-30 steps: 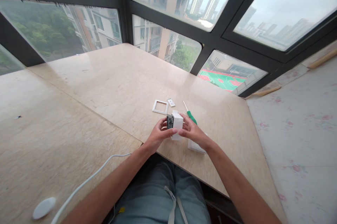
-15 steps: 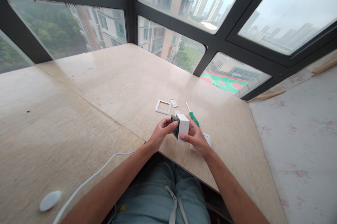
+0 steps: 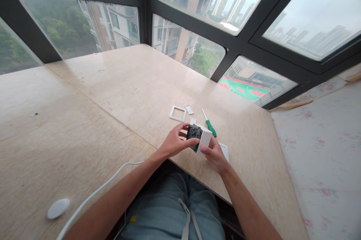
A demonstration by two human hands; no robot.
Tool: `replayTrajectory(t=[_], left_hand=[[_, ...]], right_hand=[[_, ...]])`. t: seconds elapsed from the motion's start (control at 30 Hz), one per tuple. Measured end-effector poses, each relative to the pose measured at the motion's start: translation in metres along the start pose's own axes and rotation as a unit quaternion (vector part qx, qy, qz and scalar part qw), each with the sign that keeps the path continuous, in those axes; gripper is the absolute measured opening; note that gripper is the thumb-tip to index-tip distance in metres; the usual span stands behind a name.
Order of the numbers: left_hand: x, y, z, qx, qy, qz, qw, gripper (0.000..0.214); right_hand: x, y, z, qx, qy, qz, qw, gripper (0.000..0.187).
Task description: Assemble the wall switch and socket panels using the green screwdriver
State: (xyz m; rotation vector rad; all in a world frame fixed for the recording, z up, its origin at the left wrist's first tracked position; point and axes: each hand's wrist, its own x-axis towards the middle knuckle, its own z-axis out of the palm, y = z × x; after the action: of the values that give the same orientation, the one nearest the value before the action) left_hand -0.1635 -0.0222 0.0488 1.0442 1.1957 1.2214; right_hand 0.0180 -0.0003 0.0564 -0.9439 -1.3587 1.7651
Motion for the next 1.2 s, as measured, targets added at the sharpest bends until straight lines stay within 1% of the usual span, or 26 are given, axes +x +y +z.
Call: replayTrajectory(t=[0.17, 0.33, 0.43, 0.57, 0.7, 0.77, 0.83, 0.97, 1.03, 1.2], left_hand=[[-0.001, 0.007, 0.001, 0.01, -0.02, -0.016, 1.0, 0.069], [-0.003, 0.011, 0.001, 0.013, -0.024, 0.012, 1.0, 0.063], [-0.005, 0.013, 0.001, 0.022, -0.023, 0.031, 0.999, 0.066], [-0.006, 0.013, 0.001, 0.048, -0.009, 0.045, 0.998, 0.07], [-0.008, 0.016, 0.0, 0.098, -0.012, 0.063, 0.993, 0.074], [-0.009, 0.019, -0.001, 0.115, -0.028, 0.092, 0.989, 0.075], [-0.01, 0.021, -0.001, 0.128, -0.041, 0.128, 0.983, 0.072], [-0.011, 0.02, -0.001, 0.161, -0.032, 0.185, 0.969, 0.066], [-0.011, 0.017, 0.0, 0.183, -0.032, 0.201, 0.962, 0.069], [-0.01, 0.009, 0.001, 0.231, -0.047, 0.221, 0.946, 0.086]], right_hand=[[-0.002, 0.005, -0.002, 0.017, -0.003, 0.008, 1.0, 0.091], [-0.003, 0.011, -0.003, 0.035, 0.006, -0.004, 0.999, 0.09], [-0.002, 0.014, -0.002, 0.04, 0.019, -0.017, 0.999, 0.087], [-0.001, 0.015, 0.0, 0.049, 0.016, -0.018, 0.999, 0.082], [-0.001, 0.017, 0.002, 0.074, 0.012, -0.007, 0.997, 0.068], [-0.002, 0.018, 0.003, 0.1, 0.009, -0.002, 0.995, 0.063], [-0.003, 0.021, 0.005, 0.126, 0.008, -0.001, 0.992, 0.062], [-0.004, 0.026, 0.012, 0.175, 0.005, 0.002, 0.985, 0.055], [-0.005, 0.029, 0.016, 0.199, 0.011, 0.0, 0.98, 0.051], [-0.003, 0.036, 0.025, 0.251, 0.037, -0.013, 0.967, 0.038]])
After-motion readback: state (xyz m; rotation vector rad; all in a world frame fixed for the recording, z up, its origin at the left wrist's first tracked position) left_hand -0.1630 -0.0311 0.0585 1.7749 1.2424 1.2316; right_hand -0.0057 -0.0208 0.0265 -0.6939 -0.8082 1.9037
